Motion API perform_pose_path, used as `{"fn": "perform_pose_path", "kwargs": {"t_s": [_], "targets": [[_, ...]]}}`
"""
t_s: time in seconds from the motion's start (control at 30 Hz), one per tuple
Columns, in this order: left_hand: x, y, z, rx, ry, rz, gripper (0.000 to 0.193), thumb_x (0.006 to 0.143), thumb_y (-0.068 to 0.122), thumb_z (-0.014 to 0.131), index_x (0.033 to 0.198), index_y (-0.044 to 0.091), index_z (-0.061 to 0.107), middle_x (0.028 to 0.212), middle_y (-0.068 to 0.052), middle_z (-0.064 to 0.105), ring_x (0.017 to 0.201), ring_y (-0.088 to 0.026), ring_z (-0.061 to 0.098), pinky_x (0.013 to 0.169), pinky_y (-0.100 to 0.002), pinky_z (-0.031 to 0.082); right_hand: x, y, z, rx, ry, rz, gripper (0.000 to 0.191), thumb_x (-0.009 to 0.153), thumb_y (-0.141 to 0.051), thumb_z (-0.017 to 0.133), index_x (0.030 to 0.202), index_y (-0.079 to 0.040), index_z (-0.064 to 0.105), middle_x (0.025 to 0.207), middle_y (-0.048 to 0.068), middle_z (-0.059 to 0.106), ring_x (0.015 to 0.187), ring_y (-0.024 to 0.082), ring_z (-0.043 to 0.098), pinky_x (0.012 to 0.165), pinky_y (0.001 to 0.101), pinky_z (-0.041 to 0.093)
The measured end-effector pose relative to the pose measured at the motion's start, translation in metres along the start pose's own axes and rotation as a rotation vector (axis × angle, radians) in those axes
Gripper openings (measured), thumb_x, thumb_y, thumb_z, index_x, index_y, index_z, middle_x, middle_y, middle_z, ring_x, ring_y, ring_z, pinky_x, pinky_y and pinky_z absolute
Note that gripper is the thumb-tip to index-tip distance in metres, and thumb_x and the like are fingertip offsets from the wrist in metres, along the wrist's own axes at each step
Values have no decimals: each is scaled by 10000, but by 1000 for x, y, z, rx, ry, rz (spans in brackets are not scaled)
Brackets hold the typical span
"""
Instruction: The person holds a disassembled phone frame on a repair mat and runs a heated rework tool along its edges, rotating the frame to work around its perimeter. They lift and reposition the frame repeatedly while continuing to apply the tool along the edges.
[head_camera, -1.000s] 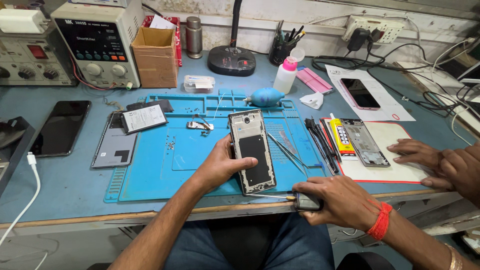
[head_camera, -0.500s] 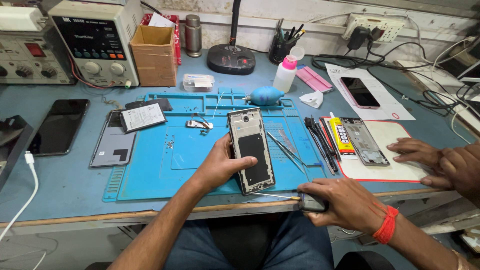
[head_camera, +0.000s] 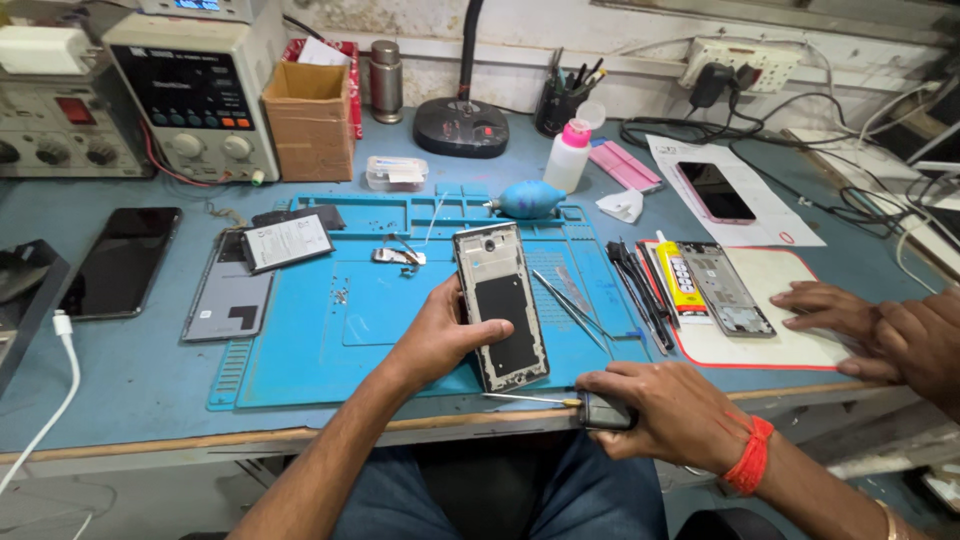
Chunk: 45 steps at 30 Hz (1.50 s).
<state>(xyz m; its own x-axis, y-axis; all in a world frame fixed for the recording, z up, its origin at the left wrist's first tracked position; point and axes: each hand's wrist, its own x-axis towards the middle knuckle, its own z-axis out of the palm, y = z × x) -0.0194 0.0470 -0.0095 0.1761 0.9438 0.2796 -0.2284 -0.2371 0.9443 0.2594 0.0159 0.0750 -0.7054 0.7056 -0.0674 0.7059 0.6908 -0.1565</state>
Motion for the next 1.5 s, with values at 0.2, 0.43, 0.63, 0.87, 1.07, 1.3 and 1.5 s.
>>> {"fn": "perform_pose_path", "kwargs": {"t_s": [0.2,0.43,0.63,0.87,1.07,1.3,1.5], "targets": [[-1,2,-1,24,17,-45,589,792,64,808,1320,-5,556,1181,-94,720,1066,-165,707,944,-333,593,8,3,-5,-59,71,-22,640,640,-361,849,1236,-196,685,997,52,717,771,342,700,607,453,537],[-2,1,1,11,13,-19,574,801,62,806,1315,-9,562,1188,-98,718,1070,-169,705,946,-335,597,2,-7,-10,-56,-38,25,601,686,-346,815,1256,-216,680,986,49,709,695,326,701,593,432,543],[-1,3,0,20,12,-44,572,796,61,804,1310,0,561,1175,-100,726,1063,-172,713,942,-339,600,3,-6,-10,-77,13,-21,596,675,-351,826,1235,-197,691,942,65,711,689,330,699,577,437,537],[-1,1,0,26,17,-44,566,798,60,804,1307,-10,567,1168,-105,730,1051,-171,715,935,-339,599,3,-1,-7,-101,-49,3,593,690,-376,810,1248,-219,687,959,54,710,702,331,697,593,444,536],[-1,1,-1,-20,3,-28,573,795,81,818,1305,-11,574,1170,-99,725,1051,-167,710,937,-334,597,-2,5,-4,-46,-15,16,602,681,-372,815,1246,-212,685,958,52,709,737,328,698,612,445,539],[-6,22,-5,140,82,-163,585,791,180,813,1305,41,572,1047,-109,766,893,-175,744,737,-317,630,-25,26,3,135,191,-23,565,694,-322,818,1207,-127,685,1072,96,762,916,307,736,759,386,573],[10,65,-24,309,-195,-313,595,780,266,818,1295,62,603,952,-106,754,768,-157,712,591,-313,583,-42,32,3,244,157,158,571,707,-348,825,1220,-142,681,994,82,777,836,276,761,740,363,586]]}}
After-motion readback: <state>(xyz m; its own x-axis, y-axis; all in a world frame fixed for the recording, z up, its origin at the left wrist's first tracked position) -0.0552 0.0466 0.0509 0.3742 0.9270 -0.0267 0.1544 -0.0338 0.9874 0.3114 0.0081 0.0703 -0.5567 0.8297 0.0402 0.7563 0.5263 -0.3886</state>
